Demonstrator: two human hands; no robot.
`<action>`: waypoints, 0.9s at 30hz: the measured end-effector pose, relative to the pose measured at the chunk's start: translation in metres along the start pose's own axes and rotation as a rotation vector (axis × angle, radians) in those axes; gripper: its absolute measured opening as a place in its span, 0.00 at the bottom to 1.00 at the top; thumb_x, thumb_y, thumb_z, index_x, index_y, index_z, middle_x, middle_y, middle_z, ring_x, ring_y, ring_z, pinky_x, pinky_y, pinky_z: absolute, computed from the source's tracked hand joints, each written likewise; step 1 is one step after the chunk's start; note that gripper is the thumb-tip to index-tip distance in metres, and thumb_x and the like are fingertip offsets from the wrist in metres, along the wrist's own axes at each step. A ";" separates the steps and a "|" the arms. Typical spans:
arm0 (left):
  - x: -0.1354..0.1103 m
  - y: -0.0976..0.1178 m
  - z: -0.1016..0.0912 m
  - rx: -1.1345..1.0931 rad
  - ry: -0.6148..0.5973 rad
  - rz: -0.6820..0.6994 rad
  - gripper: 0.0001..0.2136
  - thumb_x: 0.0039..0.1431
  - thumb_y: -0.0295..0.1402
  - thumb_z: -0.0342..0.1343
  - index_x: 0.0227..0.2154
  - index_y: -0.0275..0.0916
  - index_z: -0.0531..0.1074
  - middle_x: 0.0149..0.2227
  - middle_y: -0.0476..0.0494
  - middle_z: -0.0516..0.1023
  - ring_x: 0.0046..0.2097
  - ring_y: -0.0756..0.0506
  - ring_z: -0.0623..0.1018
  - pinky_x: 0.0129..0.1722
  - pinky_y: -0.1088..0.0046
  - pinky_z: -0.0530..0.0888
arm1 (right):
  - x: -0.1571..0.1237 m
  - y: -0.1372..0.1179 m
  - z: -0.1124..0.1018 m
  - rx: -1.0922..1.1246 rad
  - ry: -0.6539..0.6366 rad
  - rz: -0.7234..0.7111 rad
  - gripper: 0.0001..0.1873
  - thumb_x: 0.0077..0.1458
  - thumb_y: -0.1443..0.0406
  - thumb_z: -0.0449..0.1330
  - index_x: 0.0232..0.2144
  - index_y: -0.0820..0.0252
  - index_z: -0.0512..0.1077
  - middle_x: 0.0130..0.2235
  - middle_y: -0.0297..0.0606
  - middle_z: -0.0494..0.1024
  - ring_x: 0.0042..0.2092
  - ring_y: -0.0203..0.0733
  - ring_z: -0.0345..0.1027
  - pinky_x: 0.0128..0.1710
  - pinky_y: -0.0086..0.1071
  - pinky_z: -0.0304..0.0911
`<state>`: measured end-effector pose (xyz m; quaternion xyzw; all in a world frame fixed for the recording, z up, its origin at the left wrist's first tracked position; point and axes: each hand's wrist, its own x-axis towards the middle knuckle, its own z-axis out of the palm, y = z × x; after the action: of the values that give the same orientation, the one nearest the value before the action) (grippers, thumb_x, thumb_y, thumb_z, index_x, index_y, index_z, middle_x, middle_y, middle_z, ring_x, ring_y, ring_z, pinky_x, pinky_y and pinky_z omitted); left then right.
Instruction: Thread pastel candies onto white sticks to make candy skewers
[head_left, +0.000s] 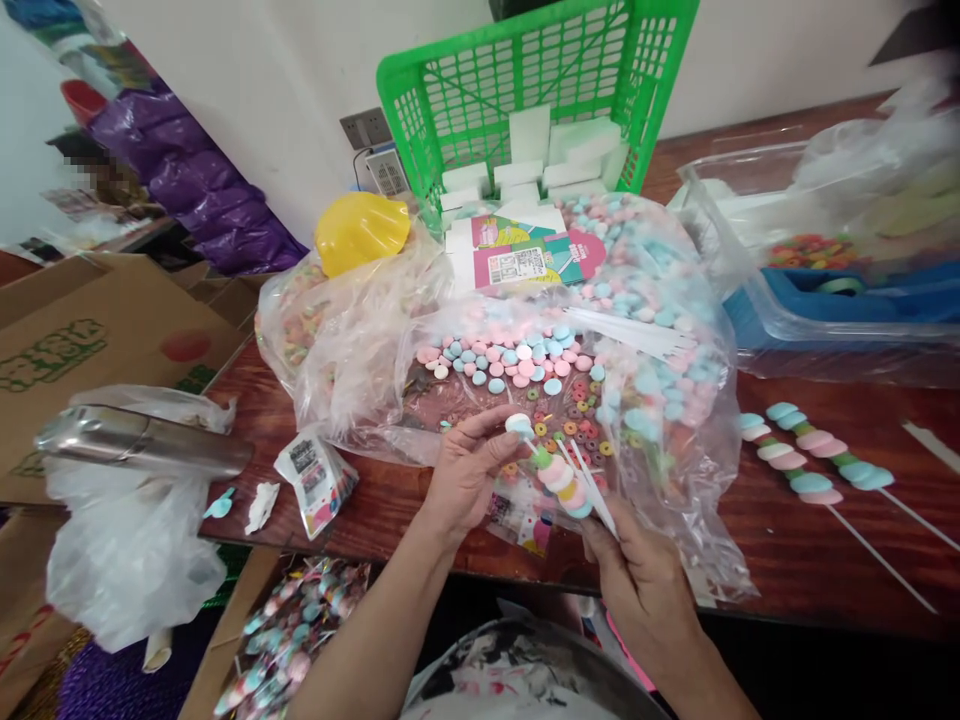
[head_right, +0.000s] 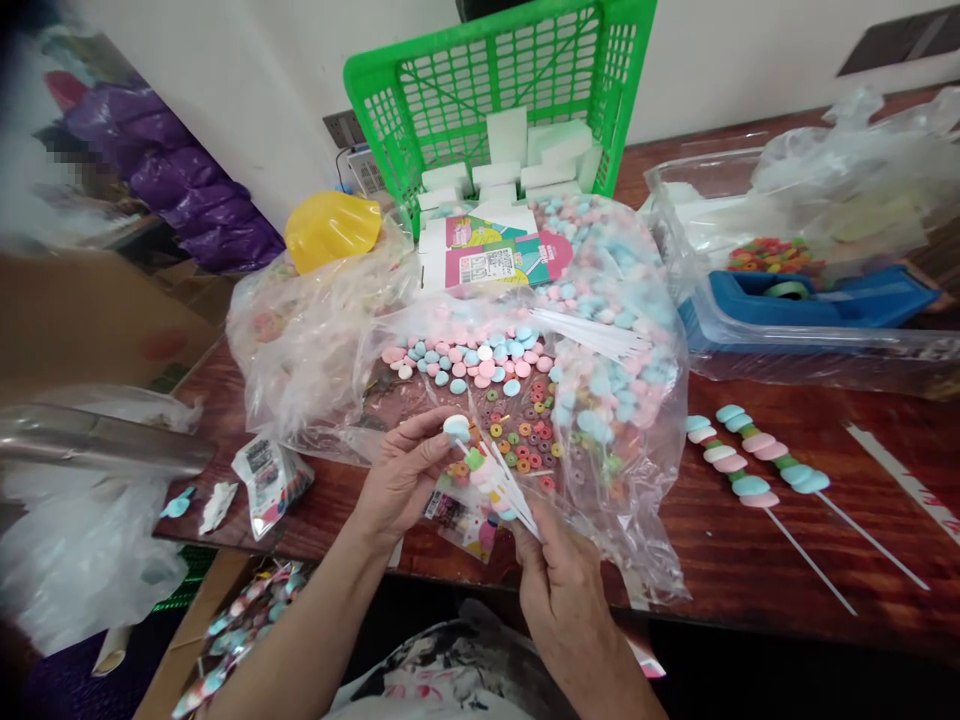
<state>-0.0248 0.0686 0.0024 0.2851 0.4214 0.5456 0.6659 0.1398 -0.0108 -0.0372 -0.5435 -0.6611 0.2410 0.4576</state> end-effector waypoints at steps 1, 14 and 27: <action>-0.001 -0.002 0.001 -0.004 -0.003 0.013 0.16 0.36 0.29 0.71 0.33 0.40 0.80 0.31 0.49 0.81 0.30 0.53 0.77 0.34 0.77 0.76 | 0.000 0.000 0.000 -0.008 -0.001 -0.006 0.14 0.63 0.65 0.50 0.47 0.60 0.72 0.18 0.28 0.64 0.18 0.36 0.57 0.17 0.28 0.55; 0.004 -0.027 -0.004 0.152 0.035 0.328 0.13 0.43 0.28 0.69 0.36 0.43 0.81 0.38 0.47 0.78 0.40 0.50 0.76 0.42 0.77 0.73 | -0.009 0.005 -0.001 -0.108 -0.007 0.018 0.14 0.63 0.65 0.47 0.43 0.60 0.72 0.17 0.28 0.64 0.16 0.36 0.57 0.16 0.27 0.56; 0.002 -0.032 -0.004 0.481 -0.047 0.718 0.16 0.45 0.21 0.66 0.37 0.47 0.80 0.41 0.47 0.82 0.43 0.49 0.79 0.46 0.76 0.75 | -0.013 0.013 -0.002 -0.079 -0.055 0.121 0.16 0.63 0.62 0.48 0.44 0.61 0.73 0.18 0.30 0.66 0.19 0.37 0.60 0.20 0.28 0.57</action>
<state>-0.0129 0.0629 -0.0268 0.5731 0.3952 0.6223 0.3579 0.1479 -0.0197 -0.0512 -0.5932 -0.6483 0.2568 0.4023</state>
